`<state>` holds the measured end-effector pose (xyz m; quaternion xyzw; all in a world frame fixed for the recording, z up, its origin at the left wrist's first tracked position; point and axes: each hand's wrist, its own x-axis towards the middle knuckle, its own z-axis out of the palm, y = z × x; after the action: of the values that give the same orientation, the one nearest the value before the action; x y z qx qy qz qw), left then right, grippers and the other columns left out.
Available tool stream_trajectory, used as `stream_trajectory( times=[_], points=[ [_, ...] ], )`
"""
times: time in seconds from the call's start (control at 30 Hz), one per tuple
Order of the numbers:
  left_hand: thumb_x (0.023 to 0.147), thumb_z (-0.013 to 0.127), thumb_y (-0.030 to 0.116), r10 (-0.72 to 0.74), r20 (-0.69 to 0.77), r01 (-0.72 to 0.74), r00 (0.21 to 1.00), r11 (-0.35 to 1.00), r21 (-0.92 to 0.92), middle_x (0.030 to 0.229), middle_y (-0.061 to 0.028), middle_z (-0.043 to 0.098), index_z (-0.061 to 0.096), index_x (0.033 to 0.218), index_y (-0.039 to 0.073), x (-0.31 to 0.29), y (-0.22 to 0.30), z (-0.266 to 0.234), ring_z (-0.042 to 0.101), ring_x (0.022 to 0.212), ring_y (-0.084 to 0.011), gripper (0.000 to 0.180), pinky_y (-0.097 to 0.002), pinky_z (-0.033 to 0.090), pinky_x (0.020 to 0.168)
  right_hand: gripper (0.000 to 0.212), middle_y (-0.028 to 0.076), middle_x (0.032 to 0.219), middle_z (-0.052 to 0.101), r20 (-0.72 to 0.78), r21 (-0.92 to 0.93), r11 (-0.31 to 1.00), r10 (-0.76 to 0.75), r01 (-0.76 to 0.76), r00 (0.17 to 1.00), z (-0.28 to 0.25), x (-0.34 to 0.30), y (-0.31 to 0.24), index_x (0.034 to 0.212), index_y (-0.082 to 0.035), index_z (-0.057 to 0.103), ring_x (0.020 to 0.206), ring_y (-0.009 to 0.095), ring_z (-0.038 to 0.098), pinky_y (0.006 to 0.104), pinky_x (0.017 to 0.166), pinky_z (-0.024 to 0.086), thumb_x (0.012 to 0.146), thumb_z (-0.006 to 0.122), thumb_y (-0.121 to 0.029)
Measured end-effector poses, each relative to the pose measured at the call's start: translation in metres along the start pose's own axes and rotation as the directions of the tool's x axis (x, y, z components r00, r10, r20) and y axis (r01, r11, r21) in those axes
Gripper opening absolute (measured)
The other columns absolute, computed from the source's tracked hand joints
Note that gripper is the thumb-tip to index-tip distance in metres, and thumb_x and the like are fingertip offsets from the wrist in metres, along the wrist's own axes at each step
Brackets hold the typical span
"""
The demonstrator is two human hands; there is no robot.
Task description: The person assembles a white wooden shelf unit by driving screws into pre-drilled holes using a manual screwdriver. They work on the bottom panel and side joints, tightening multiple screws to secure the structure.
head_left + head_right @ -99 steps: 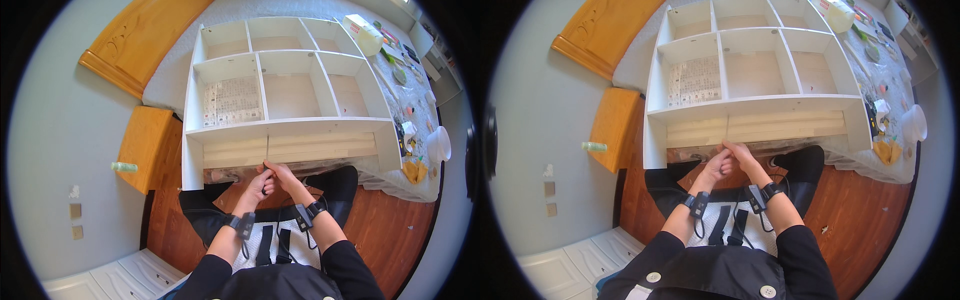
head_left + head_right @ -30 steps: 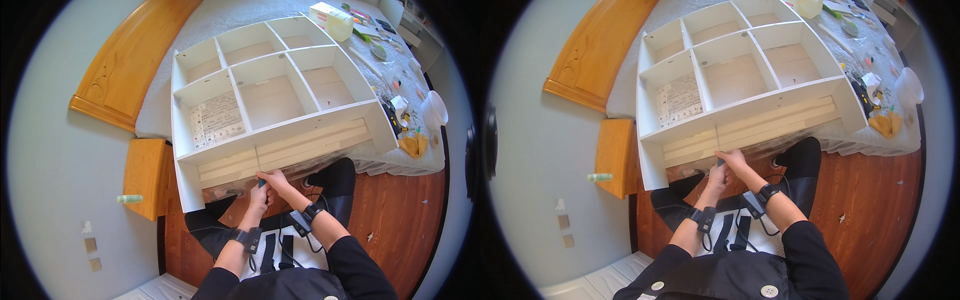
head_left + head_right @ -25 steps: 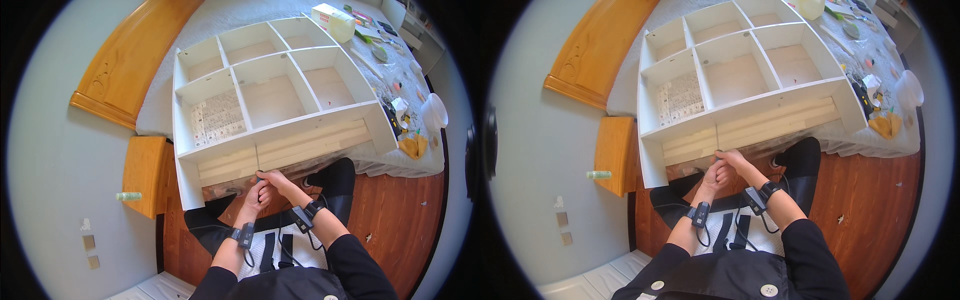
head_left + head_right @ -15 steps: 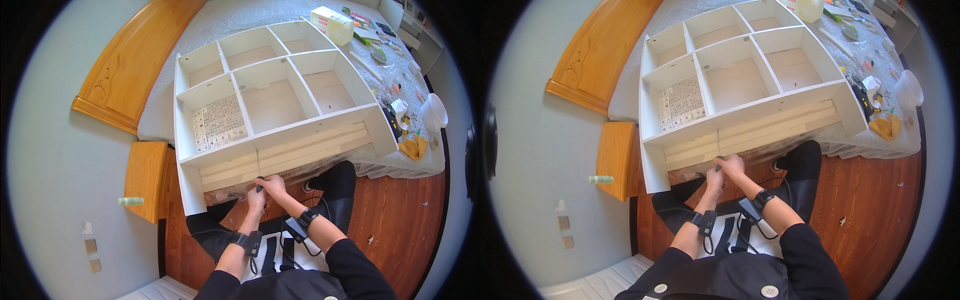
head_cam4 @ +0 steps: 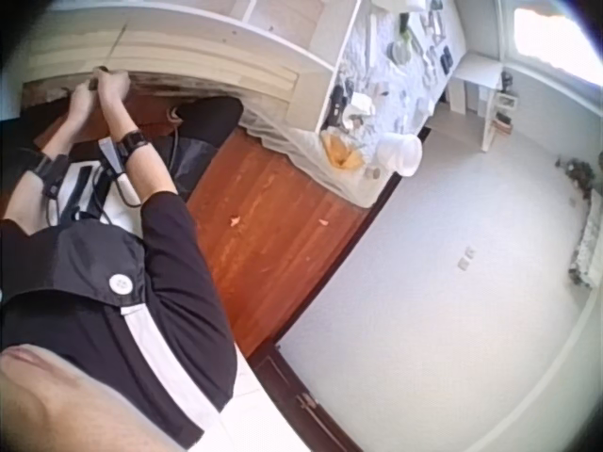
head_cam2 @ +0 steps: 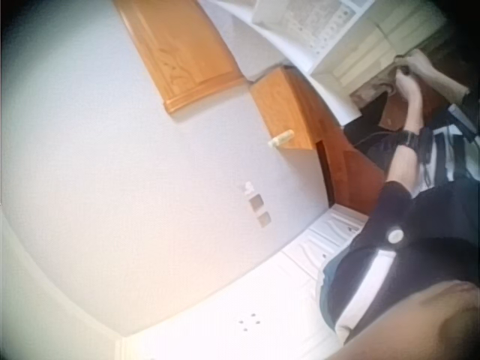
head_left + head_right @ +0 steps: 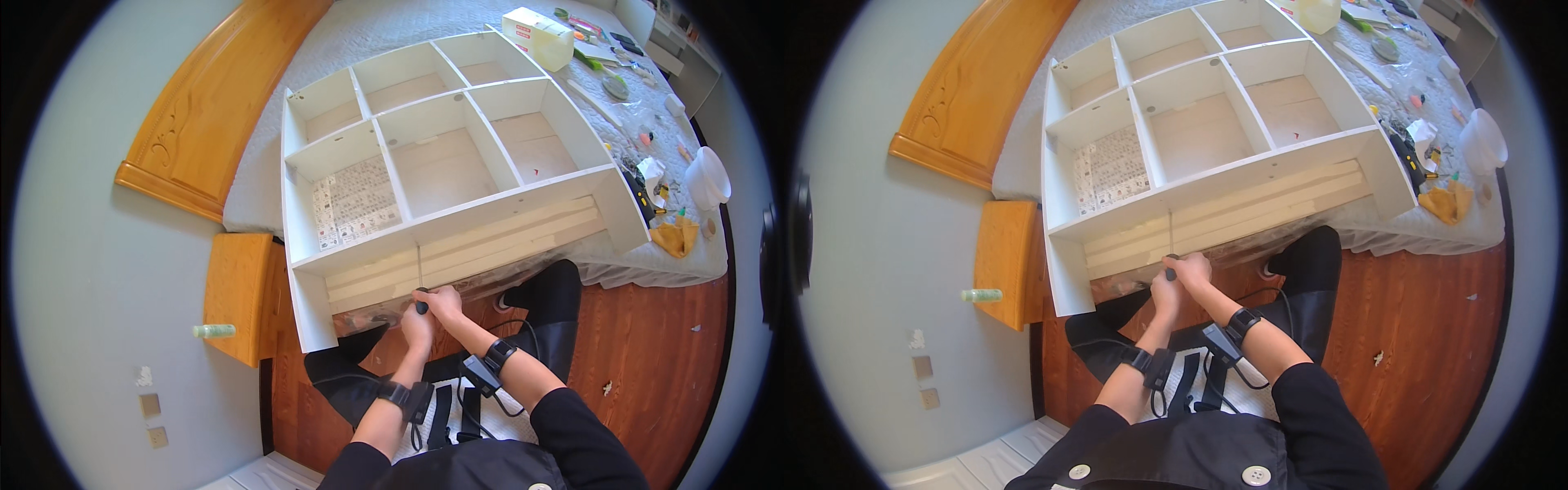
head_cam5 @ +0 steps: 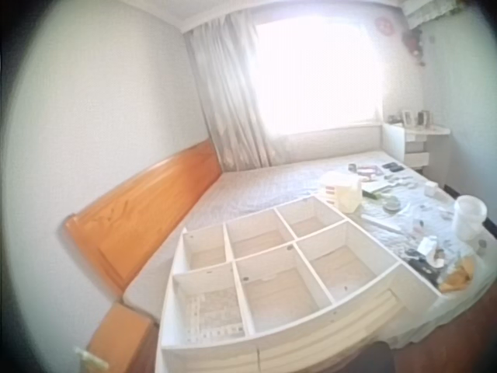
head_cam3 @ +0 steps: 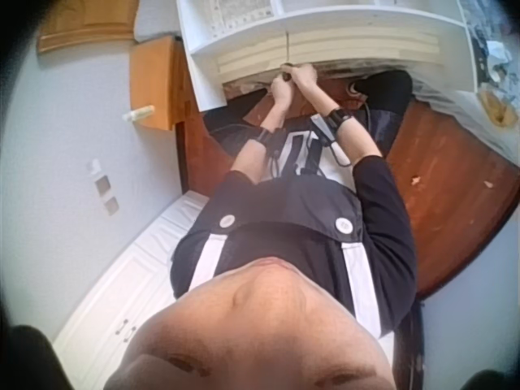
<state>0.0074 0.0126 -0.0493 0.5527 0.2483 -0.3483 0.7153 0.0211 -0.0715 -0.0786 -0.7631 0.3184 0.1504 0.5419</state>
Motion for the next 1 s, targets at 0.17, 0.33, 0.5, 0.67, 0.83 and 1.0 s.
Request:
stream_trajectory(
  times=[0.17,0.33,0.5,0.67,0.83,1.0],
  points=[
    [0.091,0.054,0.033,-0.118,0.239,0.181,0.964,0.948,-0.261,0.046,0.0046,0.036,0.043,0.061,0.014,0.009,-0.008,-0.007,0.034,0.032,-0.0123,0.038,-0.0253,0.026,0.03,0.032,0.007,0.06,0.06,0.448,0.459,0.845,0.047,-0.275,0.893,-0.032,-0.008,-0.004,0.092,-0.002,0.069,0.039,0.011,0.05,0.0246,0.035,0.041,0.084,0.062,-0.032],
    [0.092,0.054,0.034,-0.055,0.514,0.302,0.856,0.861,-0.409,0.046,0.0038,0.036,0.043,0.06,0.015,0.017,-0.013,-0.014,0.034,0.033,-0.0086,0.038,-0.0218,0.028,0.031,0.029,0.008,0.065,0.063,0.333,0.42,0.905,-0.085,-0.066,0.939,-0.038,-0.006,-0.012,0.091,-0.003,0.07,0.042,0.013,0.052,0.025,0.039,0.043,0.084,0.062,-0.031],
    [0.089,0.057,0.033,0.287,-0.177,-0.188,0.941,0.882,0.433,0.068,-0.0094,0.059,0.055,0.083,0.005,0.001,-0.011,-0.005,0.056,0.052,-0.0258,0.028,-0.0343,0.044,0.046,0.026,0.009,0.081,0.068,0.325,0.479,0.867,-0.032,-0.135,0.945,-0.021,-0.006,-0.01,0.088,0.002,0.07,0.071,0.015,0.061,0.0259,0.067,0.047,0.083,0.064,-0.023],
    [0.087,0.057,0.032,0.717,-0.2,-0.199,0.667,0.431,0.88,0.082,-0.0252,0.063,0.057,0.094,0.0,-0.016,-0.013,0.0,0.06,0.078,-0.0442,0.033,-0.0474,0.046,0.065,0.025,0.008,0.086,0.068,0.377,0.579,0.794,-0.062,-0.183,0.924,-0.009,-0.005,-0.003,0.087,0.002,0.069,0.08,0.014,0.061,0.0246,0.075,0.045,0.083,0.065,-0.022],
    [0.087,0.058,0.034,0.699,-0.207,-0.241,0.684,0.485,0.84,0.069,-0.0248,0.06,0.058,0.09,-0.001,-0.005,-0.015,-0.002,0.059,0.069,-0.0438,0.035,-0.0456,0.046,0.058,0.029,0.007,0.092,0.067,0.358,0.445,0.89,-0.077,-0.097,0.931,-0.026,0.022,-0.009,0.096,0.0,0.067,0.084,0.013,0.061,0.0253,0.078,0.046,0.087,0.06,-0.026],
    [0.089,0.056,0.042,0.664,-0.273,-0.324,0.696,0.63,0.706,0.058,-0.0163,0.059,0.056,0.08,0.002,0.002,-0.024,0.005,0.059,0.051,-0.0342,0.041,-0.042,0.043,0.044,0.035,0.008,0.108,0.063,0.286,0.463,0.882,-0.059,-0.084,0.956,-0.041,0.072,-0.042,0.112,0.0,0.058,0.102,0.017,0.059,0.0289,0.087,0.045,0.093,0.05,-0.029]
  ],
)
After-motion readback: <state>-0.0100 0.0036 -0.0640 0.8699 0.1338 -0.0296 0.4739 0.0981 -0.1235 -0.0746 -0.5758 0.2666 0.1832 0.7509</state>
